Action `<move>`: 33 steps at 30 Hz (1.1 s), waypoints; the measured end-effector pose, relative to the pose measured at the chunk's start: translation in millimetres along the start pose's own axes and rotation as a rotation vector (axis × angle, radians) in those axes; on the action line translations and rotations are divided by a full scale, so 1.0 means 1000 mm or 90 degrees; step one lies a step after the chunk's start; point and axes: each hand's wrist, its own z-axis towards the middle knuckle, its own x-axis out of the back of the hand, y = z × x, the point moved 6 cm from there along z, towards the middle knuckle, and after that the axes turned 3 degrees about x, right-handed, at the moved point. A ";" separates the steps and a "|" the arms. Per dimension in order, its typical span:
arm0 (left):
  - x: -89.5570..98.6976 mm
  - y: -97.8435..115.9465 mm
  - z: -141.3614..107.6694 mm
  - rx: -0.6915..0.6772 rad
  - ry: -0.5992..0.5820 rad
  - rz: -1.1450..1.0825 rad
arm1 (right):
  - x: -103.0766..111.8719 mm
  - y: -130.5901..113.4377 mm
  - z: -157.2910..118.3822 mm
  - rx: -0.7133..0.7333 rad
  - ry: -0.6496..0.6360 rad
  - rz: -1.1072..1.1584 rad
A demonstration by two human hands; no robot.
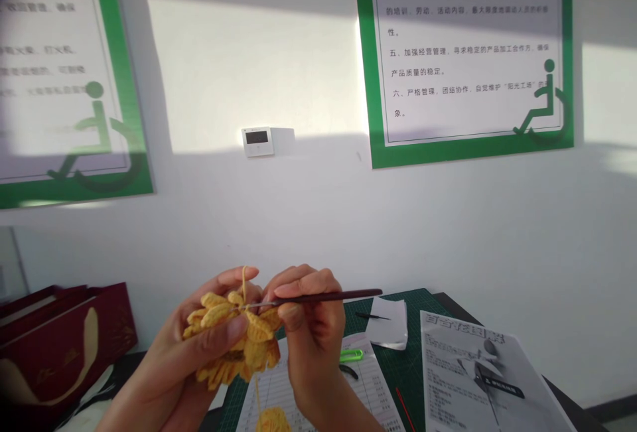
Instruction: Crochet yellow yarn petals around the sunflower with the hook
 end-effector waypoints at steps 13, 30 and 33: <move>-0.011 -0.004 -0.002 0.028 -0.131 0.019 | -0.003 -0.003 0.011 -0.165 -0.046 0.125; 0.006 0.007 0.002 -0.173 0.116 0.099 | -0.008 -0.001 0.012 -0.162 -0.076 -0.074; -0.001 0.005 -0.002 -0.181 0.119 0.080 | -0.007 -0.006 0.011 -0.081 -0.092 -0.145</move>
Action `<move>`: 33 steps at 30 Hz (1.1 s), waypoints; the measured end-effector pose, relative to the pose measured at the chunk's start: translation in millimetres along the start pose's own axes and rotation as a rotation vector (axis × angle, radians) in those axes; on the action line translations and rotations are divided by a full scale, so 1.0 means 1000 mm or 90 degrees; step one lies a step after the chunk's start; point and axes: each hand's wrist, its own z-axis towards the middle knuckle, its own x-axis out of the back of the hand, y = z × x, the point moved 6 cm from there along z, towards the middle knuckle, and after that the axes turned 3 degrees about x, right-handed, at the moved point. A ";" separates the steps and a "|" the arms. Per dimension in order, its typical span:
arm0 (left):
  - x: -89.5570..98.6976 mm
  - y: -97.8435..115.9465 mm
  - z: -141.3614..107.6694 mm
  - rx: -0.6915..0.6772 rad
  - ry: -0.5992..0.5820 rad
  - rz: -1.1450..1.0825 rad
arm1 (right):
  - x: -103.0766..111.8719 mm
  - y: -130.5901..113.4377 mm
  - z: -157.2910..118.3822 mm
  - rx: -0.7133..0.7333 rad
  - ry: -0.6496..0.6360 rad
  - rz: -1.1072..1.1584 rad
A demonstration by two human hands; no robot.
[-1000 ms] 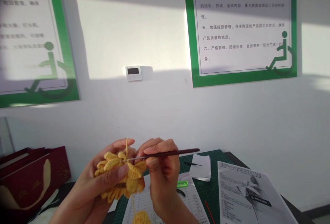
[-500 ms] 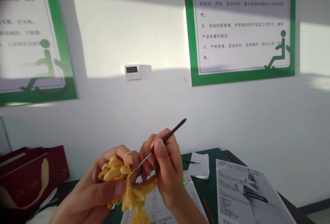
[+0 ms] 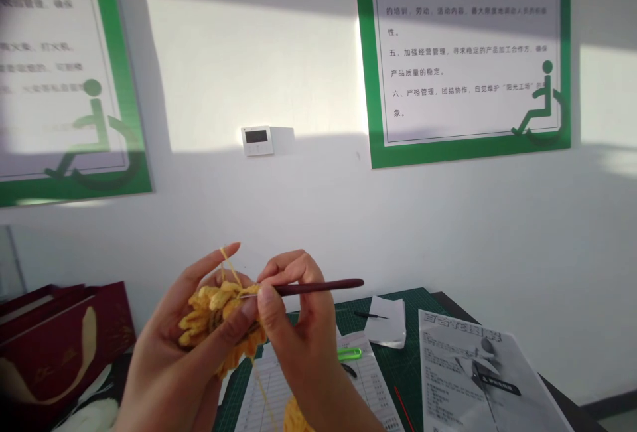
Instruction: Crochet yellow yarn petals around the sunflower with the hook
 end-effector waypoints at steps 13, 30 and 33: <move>-0.018 -0.018 -0.009 0.180 -0.095 -0.161 | 0.014 0.009 0.000 -0.080 0.115 0.152; -0.015 -0.012 0.001 0.185 -0.156 -0.188 | 0.023 0.002 0.011 -0.033 0.004 0.096; -0.021 -0.008 -0.002 0.158 -0.218 -0.177 | 0.024 0.007 0.013 -0.069 0.014 0.162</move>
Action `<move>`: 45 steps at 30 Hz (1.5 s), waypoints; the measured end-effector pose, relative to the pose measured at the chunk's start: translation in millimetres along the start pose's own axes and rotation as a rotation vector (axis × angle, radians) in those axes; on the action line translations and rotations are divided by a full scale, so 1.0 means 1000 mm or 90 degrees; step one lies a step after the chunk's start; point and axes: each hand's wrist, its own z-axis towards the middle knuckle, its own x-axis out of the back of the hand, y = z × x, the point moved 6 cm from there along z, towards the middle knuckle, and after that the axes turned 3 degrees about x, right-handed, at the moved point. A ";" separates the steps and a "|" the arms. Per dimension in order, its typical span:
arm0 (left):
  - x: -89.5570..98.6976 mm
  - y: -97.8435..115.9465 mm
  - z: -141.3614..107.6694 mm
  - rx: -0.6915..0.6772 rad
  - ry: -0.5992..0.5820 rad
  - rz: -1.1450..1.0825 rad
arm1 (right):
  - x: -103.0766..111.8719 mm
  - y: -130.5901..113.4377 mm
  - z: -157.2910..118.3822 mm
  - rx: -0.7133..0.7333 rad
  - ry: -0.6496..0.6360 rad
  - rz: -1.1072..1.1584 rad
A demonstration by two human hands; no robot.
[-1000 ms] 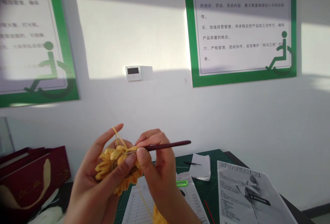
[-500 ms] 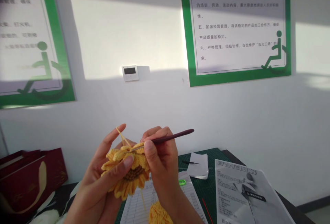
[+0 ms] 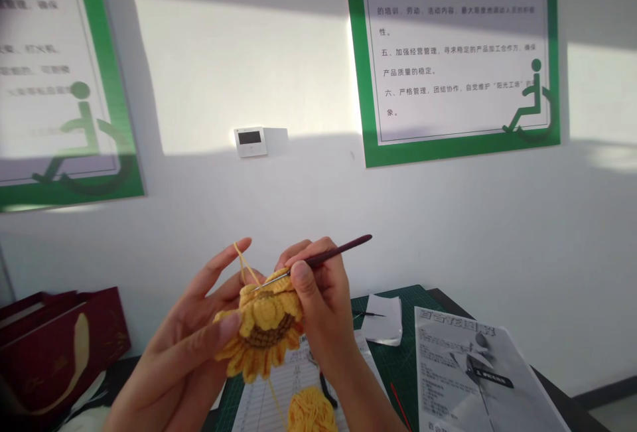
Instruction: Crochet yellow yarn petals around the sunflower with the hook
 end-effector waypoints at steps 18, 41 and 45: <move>0.011 -0.002 0.010 -0.136 -0.080 0.226 | 0.006 0.000 0.007 -0.075 -0.136 -0.056; 0.024 0.009 0.014 -0.120 -0.074 0.237 | -0.005 0.018 -0.001 -0.177 -0.110 0.098; 0.019 0.011 0.010 -0.174 -0.028 0.232 | -0.004 0.019 -0.001 -0.152 -0.081 0.071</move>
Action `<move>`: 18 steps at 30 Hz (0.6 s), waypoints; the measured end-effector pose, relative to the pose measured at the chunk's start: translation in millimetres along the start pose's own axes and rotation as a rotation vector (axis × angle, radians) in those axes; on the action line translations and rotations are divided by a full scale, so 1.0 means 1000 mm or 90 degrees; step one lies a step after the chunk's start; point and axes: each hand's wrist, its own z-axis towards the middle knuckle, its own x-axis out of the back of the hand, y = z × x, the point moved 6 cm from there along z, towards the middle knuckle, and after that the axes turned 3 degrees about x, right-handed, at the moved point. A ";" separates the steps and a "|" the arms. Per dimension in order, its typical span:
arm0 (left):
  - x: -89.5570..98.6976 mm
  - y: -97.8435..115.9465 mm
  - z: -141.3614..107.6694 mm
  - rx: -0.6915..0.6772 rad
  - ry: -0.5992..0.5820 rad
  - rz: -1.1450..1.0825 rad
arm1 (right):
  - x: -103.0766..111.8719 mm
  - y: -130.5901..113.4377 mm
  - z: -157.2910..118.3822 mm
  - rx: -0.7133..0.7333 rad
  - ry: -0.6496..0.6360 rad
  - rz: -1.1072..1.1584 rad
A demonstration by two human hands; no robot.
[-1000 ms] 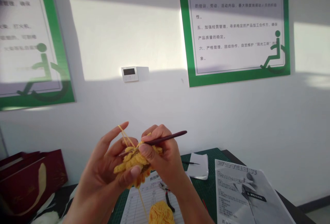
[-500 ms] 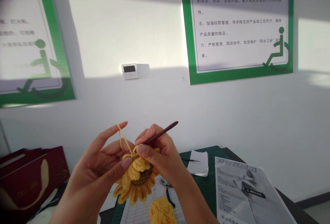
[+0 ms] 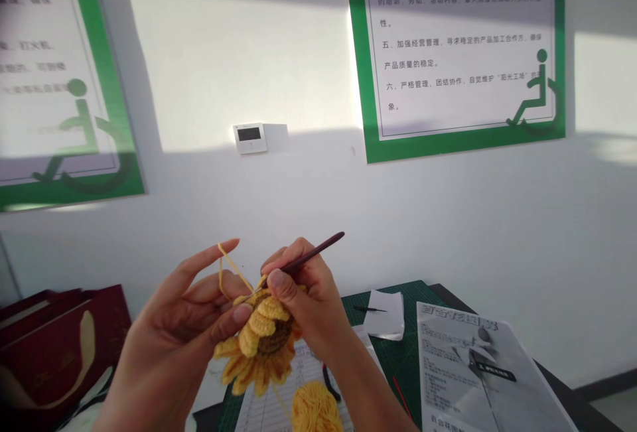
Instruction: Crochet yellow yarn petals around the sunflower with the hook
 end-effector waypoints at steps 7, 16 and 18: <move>-0.005 0.004 -0.008 0.025 0.073 -0.023 | -0.008 -0.003 -0.003 0.073 0.024 0.018; -0.009 0.001 -0.014 0.042 0.047 -0.035 | -0.011 -0.012 -0.007 0.179 0.053 -0.002; -0.009 0.000 -0.012 0.042 0.019 -0.019 | -0.012 -0.014 -0.006 0.177 0.039 0.001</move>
